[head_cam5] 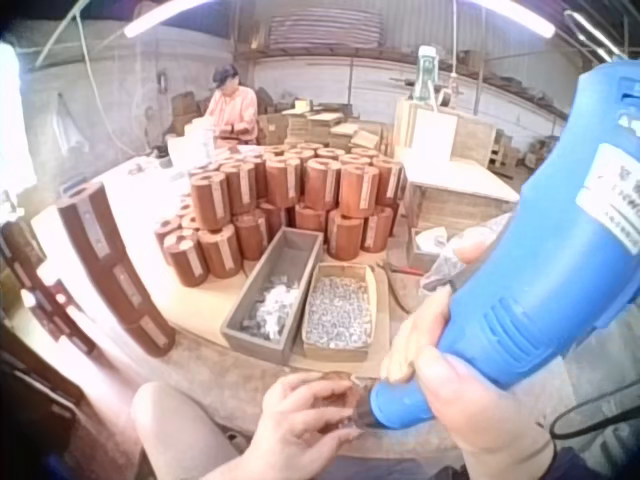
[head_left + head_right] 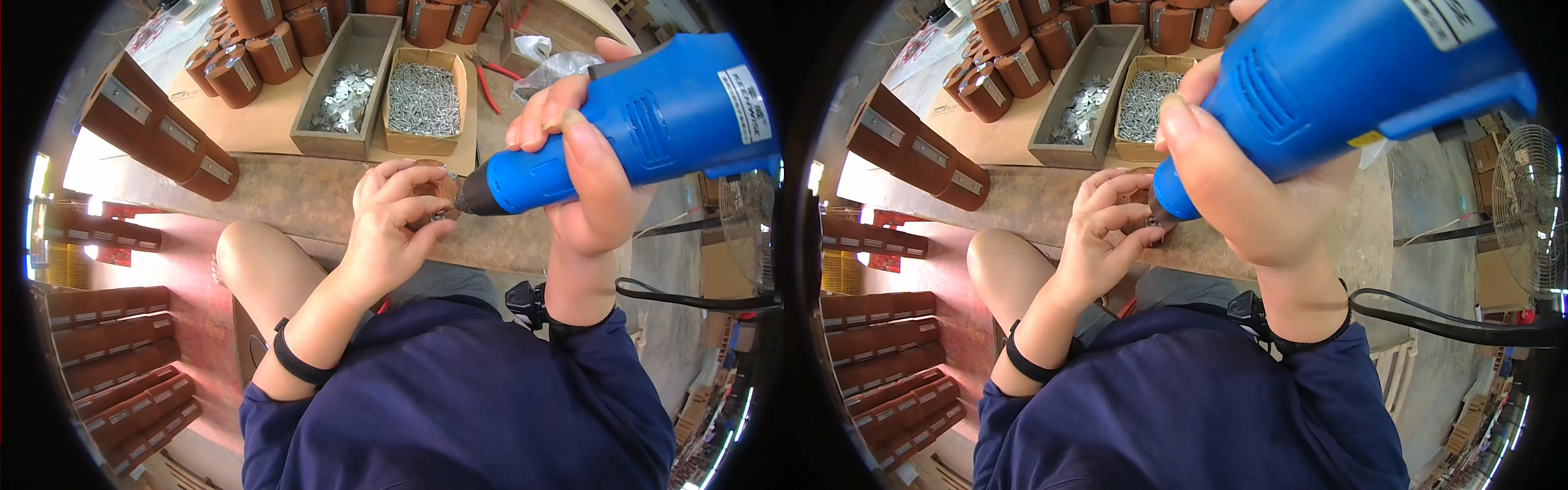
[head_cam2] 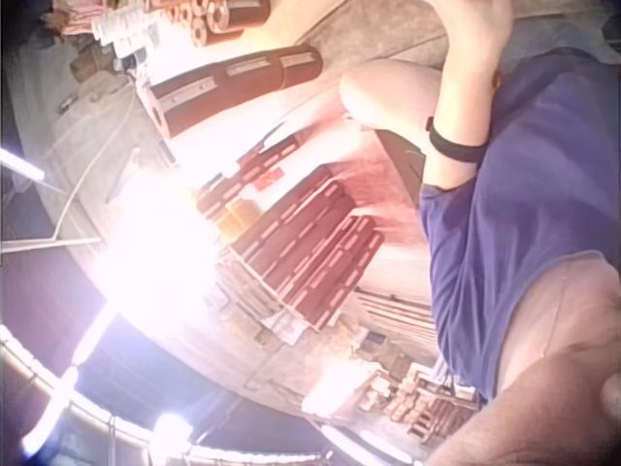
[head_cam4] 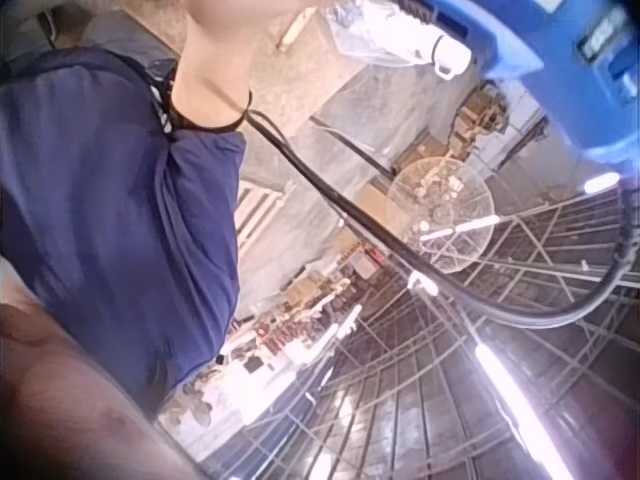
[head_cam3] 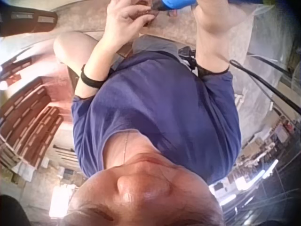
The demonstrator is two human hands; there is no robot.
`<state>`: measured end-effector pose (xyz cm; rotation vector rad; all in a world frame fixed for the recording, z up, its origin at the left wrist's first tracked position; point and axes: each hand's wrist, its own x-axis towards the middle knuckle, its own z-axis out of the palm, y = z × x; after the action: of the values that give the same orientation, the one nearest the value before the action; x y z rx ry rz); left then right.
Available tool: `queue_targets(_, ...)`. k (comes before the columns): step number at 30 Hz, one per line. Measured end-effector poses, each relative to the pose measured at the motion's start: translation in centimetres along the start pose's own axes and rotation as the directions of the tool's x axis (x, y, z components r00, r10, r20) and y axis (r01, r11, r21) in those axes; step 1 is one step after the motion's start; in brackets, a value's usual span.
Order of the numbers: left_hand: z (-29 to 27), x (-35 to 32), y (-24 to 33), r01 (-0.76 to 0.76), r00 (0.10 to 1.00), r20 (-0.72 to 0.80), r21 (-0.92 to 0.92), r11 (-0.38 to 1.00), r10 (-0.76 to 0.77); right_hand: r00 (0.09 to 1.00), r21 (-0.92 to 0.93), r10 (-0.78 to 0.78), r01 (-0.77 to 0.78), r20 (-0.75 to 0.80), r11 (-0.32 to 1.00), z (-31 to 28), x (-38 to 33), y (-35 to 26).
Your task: The person assembles small metal components onto a wooden cylindrical block using a powered driver and a hammer.
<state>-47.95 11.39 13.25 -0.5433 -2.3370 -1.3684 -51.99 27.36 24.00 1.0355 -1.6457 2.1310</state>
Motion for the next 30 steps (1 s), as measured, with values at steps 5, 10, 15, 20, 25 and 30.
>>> queue_targets(5,-0.2,-0.8,0.3,-0.030,0.996,0.082,0.023,0.999,0.028,1.000,-0.042,-0.009,0.008,-0.015,0.999,0.6,0.2,0.5)
queue_targets(10,-0.1,-1.0,0.0,-0.012,0.992,0.126,0.047,0.999,0.006,1.000,-0.060,0.000,0.000,-0.010,0.998,0.9,0.1,0.6)
queue_targets(15,-0.1,-1.1,0.1,0.006,0.990,0.139,0.058,0.998,-0.014,1.000,-0.092,-0.030,0.029,-0.007,0.995,0.9,0.0,1.0)
queue_targets(20,-0.1,-1.2,0.1,0.012,0.991,0.134,0.067,0.998,-0.021,1.000,-0.087,-0.026,0.026,0.000,0.996,1.1,-0.1,1.1)
queue_targets(25,-0.2,-1.3,0.0,0.008,0.990,0.137,0.058,0.998,-0.016,1.000,-0.269,-0.005,0.003,-0.006,0.963,1.4,0.0,0.6)
queue_targets(30,-0.3,-1.3,0.1,0.007,0.992,0.122,0.044,0.999,-0.012,0.997,-0.107,-0.063,0.058,-0.038,0.993,1.5,-0.3,1.3)
